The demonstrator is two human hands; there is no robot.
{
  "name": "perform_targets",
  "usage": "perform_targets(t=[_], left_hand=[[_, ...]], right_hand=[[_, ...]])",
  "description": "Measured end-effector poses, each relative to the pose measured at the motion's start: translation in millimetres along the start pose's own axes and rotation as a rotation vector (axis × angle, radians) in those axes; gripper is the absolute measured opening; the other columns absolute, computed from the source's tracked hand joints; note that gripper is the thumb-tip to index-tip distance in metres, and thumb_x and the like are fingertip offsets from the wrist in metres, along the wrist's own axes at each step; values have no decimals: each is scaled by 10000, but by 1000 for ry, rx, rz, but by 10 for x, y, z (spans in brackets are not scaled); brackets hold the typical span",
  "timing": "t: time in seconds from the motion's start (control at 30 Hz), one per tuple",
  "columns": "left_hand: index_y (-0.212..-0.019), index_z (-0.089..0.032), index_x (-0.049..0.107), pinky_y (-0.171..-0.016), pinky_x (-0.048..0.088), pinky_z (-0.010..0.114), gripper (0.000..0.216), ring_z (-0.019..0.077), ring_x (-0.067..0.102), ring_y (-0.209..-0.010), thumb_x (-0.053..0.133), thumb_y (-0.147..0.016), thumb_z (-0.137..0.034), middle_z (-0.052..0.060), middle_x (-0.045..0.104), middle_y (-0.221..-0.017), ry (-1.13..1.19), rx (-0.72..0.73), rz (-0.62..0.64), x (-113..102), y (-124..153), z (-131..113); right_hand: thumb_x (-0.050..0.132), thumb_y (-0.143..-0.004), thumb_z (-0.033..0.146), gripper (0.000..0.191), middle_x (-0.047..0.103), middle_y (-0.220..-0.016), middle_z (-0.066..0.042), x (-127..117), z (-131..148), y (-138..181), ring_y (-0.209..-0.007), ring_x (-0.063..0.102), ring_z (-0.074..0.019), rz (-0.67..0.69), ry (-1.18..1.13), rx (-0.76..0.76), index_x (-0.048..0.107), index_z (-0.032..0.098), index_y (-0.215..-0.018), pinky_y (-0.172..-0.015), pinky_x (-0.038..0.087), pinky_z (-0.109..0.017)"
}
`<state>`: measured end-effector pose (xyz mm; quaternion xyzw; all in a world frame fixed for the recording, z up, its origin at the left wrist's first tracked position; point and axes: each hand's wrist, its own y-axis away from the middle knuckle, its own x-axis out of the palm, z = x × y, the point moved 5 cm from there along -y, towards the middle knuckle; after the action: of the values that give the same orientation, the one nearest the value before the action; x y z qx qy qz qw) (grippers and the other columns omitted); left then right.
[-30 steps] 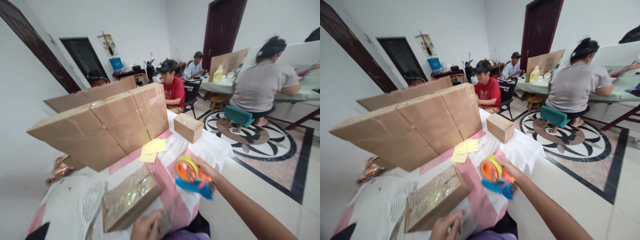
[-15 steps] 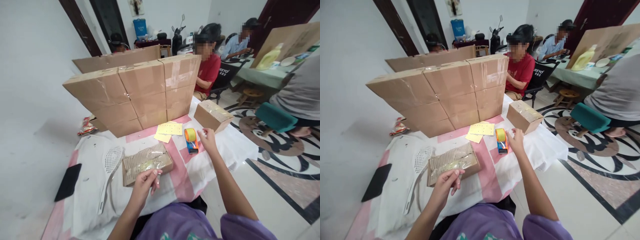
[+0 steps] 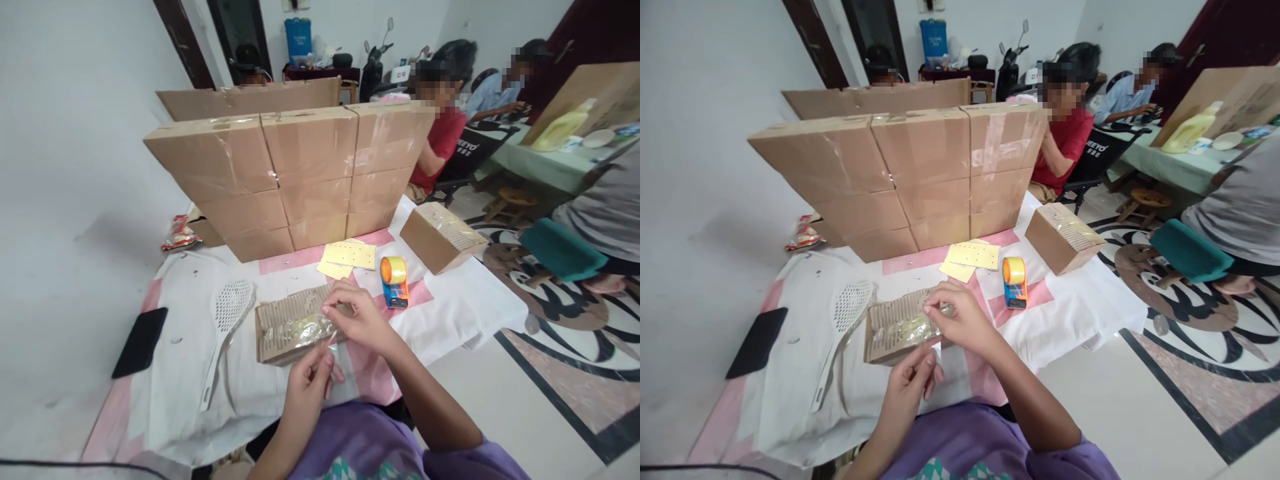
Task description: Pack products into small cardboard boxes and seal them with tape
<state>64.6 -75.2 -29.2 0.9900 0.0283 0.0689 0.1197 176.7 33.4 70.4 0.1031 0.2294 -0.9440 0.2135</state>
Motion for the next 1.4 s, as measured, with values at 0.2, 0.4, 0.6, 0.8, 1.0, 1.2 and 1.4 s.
perform_targets(t=[0.2,0.4,0.6,0.8,1.0,1.2,1.4], left_hand=[[-1618,-179,114,-459,346,195,963,63,402,-426,576,-907,-635,46,749,-776,106,-30,-66,-79,133,-69],[-1470,-58,380,-435,268,195,927,76,357,-414,584,-844,-710,10,670,-577,173,-65,-134,-105,-7,13],[-1083,-135,654,-483,333,212,561,115,457,-449,612,-857,-646,-48,542,-452,10,19,-255,-352,45,-12],[-1070,-194,653,-602,456,242,271,138,558,-630,654,-901,-406,16,682,-793,-385,403,-544,-693,47,-413],[-1225,-199,633,-741,528,323,350,195,656,-783,632,-911,-355,85,740,-1075,-777,437,-446,-678,-171,-500],[-1300,-184,591,-896,522,360,374,235,705,-1023,416,-1019,-358,107,759,-1126,-650,436,-454,-681,-74,-355],[-1433,-145,492,-673,498,321,781,218,679,-719,390,-928,-733,80,776,-850,-249,358,-320,-678,72,-369]], right_hand=[[657,-890,149,161,656,-754,1,199,-121,-341,-799,567,-174,142,105,38,677,207,-741,-798,415,-324],[632,-859,122,127,698,-795,-16,363,-384,-587,-799,594,-173,184,191,202,690,184,-764,-746,417,-291],[591,-896,198,132,668,-736,16,284,-307,-551,-723,608,-151,217,92,220,661,189,-785,-703,440,-267],[601,-934,252,167,675,-746,8,198,-59,-489,-726,618,-154,304,19,168,653,203,-783,-702,455,-280],[658,-937,315,183,645,-716,17,55,161,-461,-679,584,-131,250,-238,113,653,211,-786,-672,450,-267],[741,-879,407,253,616,-646,29,134,85,-481,-613,545,-118,277,-487,219,653,200,-761,-635,430,-265],[737,-854,384,220,642,-682,19,420,-75,-485,-661,578,-132,360,-430,309,668,193,-769,-655,439,-267]])
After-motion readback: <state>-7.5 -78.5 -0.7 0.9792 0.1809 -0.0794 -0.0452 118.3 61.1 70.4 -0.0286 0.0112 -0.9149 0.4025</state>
